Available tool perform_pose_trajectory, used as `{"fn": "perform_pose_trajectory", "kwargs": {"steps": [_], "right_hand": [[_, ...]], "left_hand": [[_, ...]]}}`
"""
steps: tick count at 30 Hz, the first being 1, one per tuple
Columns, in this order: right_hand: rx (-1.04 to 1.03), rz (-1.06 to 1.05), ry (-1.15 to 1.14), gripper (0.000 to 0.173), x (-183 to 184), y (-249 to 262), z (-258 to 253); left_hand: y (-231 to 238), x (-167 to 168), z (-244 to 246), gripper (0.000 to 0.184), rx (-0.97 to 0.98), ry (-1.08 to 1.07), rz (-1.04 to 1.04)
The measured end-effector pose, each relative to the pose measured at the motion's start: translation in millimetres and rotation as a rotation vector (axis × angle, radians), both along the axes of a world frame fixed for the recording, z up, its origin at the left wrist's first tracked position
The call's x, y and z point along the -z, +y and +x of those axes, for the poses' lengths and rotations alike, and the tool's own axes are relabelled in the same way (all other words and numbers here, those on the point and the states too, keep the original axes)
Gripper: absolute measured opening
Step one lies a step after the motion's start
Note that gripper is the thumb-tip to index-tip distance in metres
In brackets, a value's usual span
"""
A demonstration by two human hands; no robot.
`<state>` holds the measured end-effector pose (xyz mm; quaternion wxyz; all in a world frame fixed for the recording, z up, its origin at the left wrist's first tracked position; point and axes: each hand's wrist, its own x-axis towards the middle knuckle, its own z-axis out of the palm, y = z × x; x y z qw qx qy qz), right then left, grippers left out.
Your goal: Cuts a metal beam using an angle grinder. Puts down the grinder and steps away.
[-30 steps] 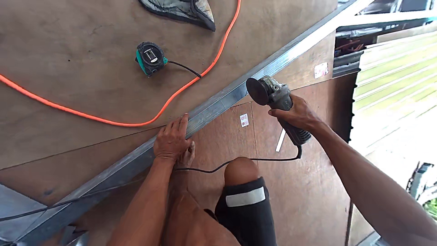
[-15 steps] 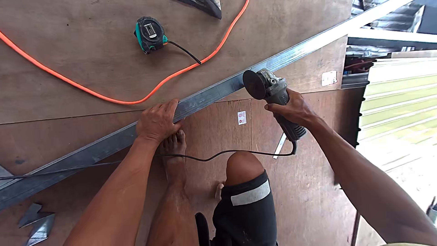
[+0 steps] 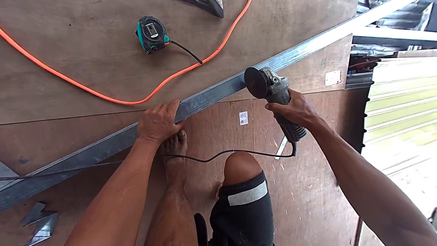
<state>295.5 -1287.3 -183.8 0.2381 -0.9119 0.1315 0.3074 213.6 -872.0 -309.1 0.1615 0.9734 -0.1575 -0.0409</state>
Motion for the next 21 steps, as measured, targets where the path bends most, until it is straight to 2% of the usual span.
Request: {"fn": "perform_pose_trajectory", "kwargs": {"steps": [21], "right_hand": [[0.026,-0.012,-0.012,0.061,-3.2,6.9,-6.7]], "left_hand": [[-1.0,-2.5,0.3,0.064,-0.009,0.015,-0.016]]}}
